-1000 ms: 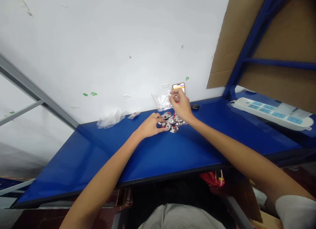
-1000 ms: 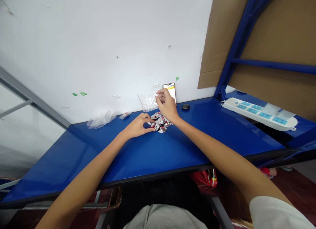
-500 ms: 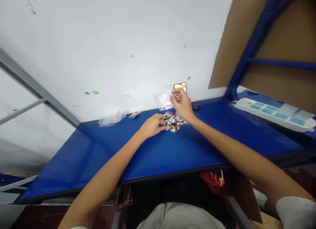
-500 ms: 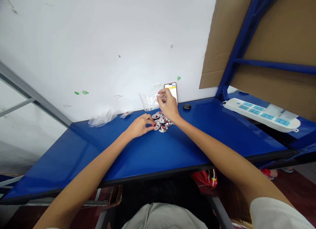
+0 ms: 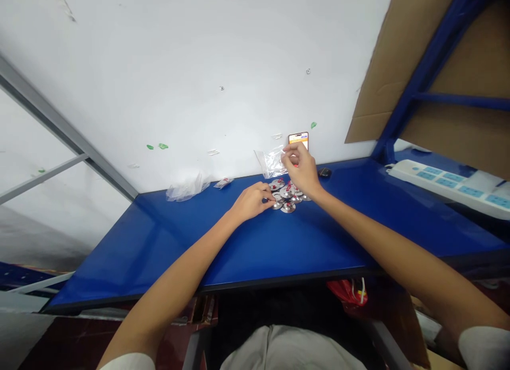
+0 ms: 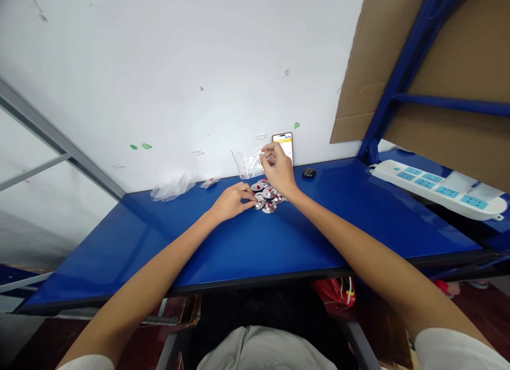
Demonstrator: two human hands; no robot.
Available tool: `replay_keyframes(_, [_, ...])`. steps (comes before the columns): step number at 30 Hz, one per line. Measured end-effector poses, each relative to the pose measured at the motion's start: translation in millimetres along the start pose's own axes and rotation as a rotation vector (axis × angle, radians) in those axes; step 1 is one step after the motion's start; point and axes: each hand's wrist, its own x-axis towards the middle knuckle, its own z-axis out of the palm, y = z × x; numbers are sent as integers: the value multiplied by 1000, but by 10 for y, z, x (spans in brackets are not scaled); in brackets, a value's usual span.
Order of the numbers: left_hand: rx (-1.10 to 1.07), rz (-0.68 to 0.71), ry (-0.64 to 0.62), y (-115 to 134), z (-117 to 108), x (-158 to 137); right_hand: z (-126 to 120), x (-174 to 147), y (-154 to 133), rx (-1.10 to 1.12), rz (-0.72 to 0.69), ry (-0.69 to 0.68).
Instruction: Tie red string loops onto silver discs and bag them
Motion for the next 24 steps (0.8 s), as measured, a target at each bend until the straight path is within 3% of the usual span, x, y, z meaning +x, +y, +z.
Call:
replay_keyframes(4, [-40,-21,45,-29,-11,-13,-10,-1,4,-3,12,-12])
replay_keyframes(10, [-46,9,-19,-60,-38,-20,-4,13,23,11,3,-12])
replay_keyframes(24, [-39,-31,0,26,-1,6,-8,14,-1,5,-3,-18])
